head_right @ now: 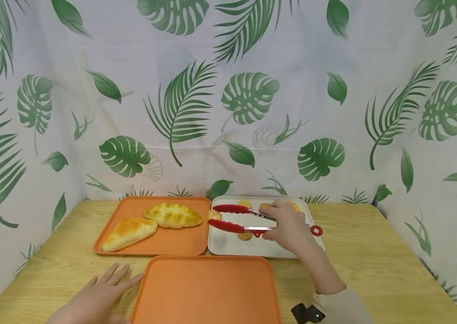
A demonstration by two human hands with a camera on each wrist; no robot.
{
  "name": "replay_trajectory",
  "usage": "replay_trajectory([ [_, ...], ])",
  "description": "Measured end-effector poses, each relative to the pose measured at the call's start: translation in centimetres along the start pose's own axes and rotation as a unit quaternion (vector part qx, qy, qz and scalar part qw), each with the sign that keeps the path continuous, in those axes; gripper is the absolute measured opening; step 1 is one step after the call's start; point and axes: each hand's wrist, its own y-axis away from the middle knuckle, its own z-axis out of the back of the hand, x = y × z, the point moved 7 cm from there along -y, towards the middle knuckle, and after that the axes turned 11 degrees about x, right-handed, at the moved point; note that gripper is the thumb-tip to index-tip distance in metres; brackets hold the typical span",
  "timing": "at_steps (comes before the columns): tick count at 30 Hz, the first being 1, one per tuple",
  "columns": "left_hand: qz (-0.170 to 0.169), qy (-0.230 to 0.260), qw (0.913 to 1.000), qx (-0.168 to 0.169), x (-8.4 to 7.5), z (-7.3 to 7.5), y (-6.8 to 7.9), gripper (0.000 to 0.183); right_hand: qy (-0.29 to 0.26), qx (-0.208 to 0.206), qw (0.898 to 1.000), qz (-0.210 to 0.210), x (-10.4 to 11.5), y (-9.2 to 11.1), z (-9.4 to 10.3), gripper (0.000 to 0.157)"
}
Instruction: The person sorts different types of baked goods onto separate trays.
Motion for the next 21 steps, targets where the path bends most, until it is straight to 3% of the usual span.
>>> replay_trajectory([
  [8,-0.004,0.004,1.0000,0.000,-0.1,0.1,0.1,0.095,0.008,0.016,0.999,-0.049,-2.0,-2.3,-0.4,0.056],
  [21,-0.004,0.006,1.0000,0.000,-0.1,0.1,0.2,0.095,-0.010,0.066,0.987,-0.146,-4.8,-5.6,-3.7,0.057],
])
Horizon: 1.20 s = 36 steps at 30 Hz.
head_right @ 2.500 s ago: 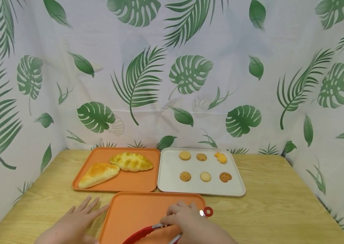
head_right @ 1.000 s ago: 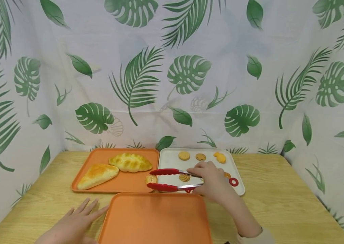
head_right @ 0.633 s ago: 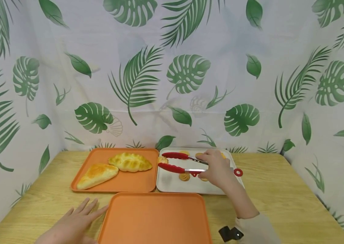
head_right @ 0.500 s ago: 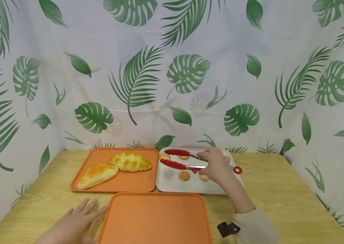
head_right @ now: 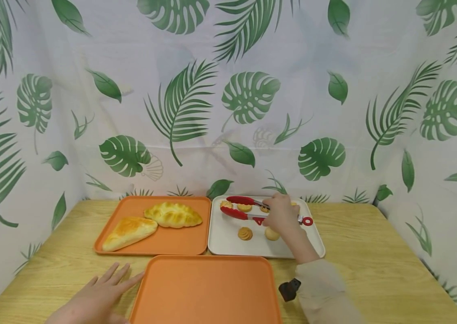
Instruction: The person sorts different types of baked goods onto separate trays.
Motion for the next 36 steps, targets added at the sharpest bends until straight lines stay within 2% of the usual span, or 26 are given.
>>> replay_trajectory([
  [3,0.005,0.001,1.0000,0.001,0.1,0.0,0.0,0.096,-0.006,0.007,1.000,-0.016,-0.1,-0.8,-0.6,0.056],
  [11,0.009,-0.002,1.0000,0.001,0.0,0.0,0.0,0.096,0.008,0.007,1.000,-0.025,0.0,-2.8,-1.7,0.056],
  [19,0.006,0.000,1.0000,0.004,0.0,0.0,0.1,0.095,-0.004,0.022,0.998,-0.057,-0.1,-3.6,-2.4,0.062],
  [22,0.005,0.003,1.0000,0.006,0.1,-0.1,0.0,0.095,0.000,0.015,0.999,-0.051,-0.1,-3.1,-2.1,0.063],
  [26,0.006,0.005,0.9999,0.008,0.2,-0.2,0.0,0.095,0.001,0.002,1.000,-0.018,0.0,-1.9,-1.5,0.063],
  [36,0.008,-0.002,0.9999,0.007,0.2,-0.1,0.0,0.095,0.006,-0.034,0.996,0.079,1.2,3.0,0.4,0.062],
])
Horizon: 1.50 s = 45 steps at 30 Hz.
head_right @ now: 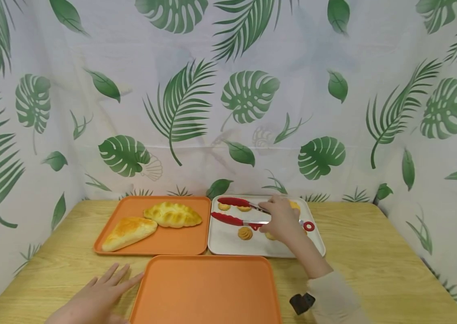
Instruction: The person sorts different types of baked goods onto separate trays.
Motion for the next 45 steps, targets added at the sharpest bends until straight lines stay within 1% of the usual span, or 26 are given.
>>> replay_trajectory([
  [7,0.001,-0.001,1.0000,-0.003,-0.1,0.1,0.1,0.095,0.002,-0.021,0.998,0.064,1.3,3.7,1.3,0.059],
  [9,0.002,-0.002,1.0000,-0.005,-0.1,0.0,0.1,0.095,0.005,-0.018,0.996,0.083,1.6,4.7,1.4,0.058],
  [11,0.002,-0.003,1.0000,-0.006,-0.1,0.0,0.1,0.096,0.003,-0.005,0.995,0.095,1.8,5.7,1.5,0.057],
  [16,0.001,-0.007,1.0000,-0.007,-0.1,0.0,0.0,0.095,-0.015,0.043,0.991,0.123,2.2,8.0,1.2,0.060],
  [21,0.000,-0.004,1.0000,-0.004,-0.2,0.1,0.1,0.095,-0.037,0.077,0.980,0.181,3.0,9.9,0.6,0.060],
  [24,0.000,0.000,1.0000,-0.001,-0.2,0.2,0.2,0.095,-0.034,0.089,0.975,0.201,3.4,10.7,0.1,0.058],
  [28,0.001,0.009,1.0000,0.002,-0.3,0.2,0.2,0.096,-0.011,0.095,0.975,0.201,3.7,11.5,-0.4,0.058],
  [30,0.002,0.011,0.9999,0.001,-0.3,0.2,0.2,0.097,-0.001,0.094,0.973,0.211,4.1,12.0,-0.8,0.059],
  [32,0.002,0.013,0.9999,0.001,-0.3,0.2,0.2,0.097,0.011,0.093,0.968,0.231,4.4,12.5,-1.2,0.059],
  [35,0.004,0.011,0.9999,0.005,-0.3,0.1,0.1,0.097,0.009,0.127,0.963,0.237,4.7,13.1,-2.1,0.055],
  [36,0.005,0.011,0.9999,0.008,-0.2,0.1,0.0,0.097,0.006,0.144,0.962,0.233,4.7,13.2,-2.5,0.053],
  [39,0.007,0.007,0.9999,0.013,-0.1,0.0,-0.1,0.097,-0.007,0.181,0.958,0.223,4.9,13.5,-3.3,0.050],
  [45,0.003,0.000,1.0000,0.006,0.0,-0.1,-0.3,0.098,-0.023,0.200,0.953,0.225,5.6,13.8,-3.9,0.050],
])
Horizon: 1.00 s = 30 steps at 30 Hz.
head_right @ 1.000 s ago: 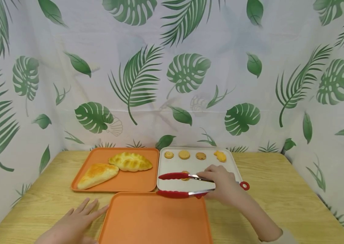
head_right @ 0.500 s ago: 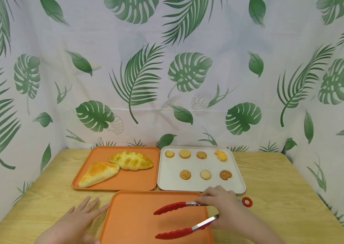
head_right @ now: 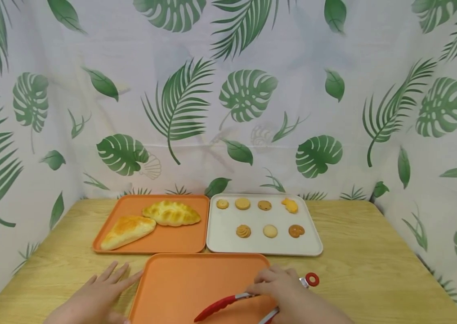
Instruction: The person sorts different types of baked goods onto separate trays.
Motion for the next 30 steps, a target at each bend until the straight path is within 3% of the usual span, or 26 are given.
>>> replay_trajectory([
  [8,-0.002,-0.005,1.0000,-0.004,0.2,0.0,0.3,0.097,0.035,-0.030,0.996,0.073,1.7,-1.0,0.0,0.057],
  [14,-0.004,-0.001,1.0000,-0.003,0.1,0.2,0.5,0.097,0.006,-0.012,0.997,0.080,1.9,-1.7,-0.2,0.056],
  [17,-0.003,-0.001,1.0000,-0.001,0.1,0.2,0.4,0.097,-0.012,-0.003,0.997,0.074,1.9,-1.9,-0.3,0.053],
  [21,-0.003,0.001,1.0000,-0.003,0.1,0.2,0.4,0.097,0.007,-0.018,0.998,0.067,1.9,-2.1,0.0,0.047],
  [27,-0.005,0.002,0.9999,-0.008,-0.1,0.2,0.4,0.098,0.045,-0.047,0.998,0.015,0.8,-2.3,1.1,0.057],
  [30,-0.005,-0.001,1.0000,-0.008,-0.2,0.1,0.4,0.097,0.048,-0.077,0.996,-0.015,0.1,-2.1,2.0,0.050],
])
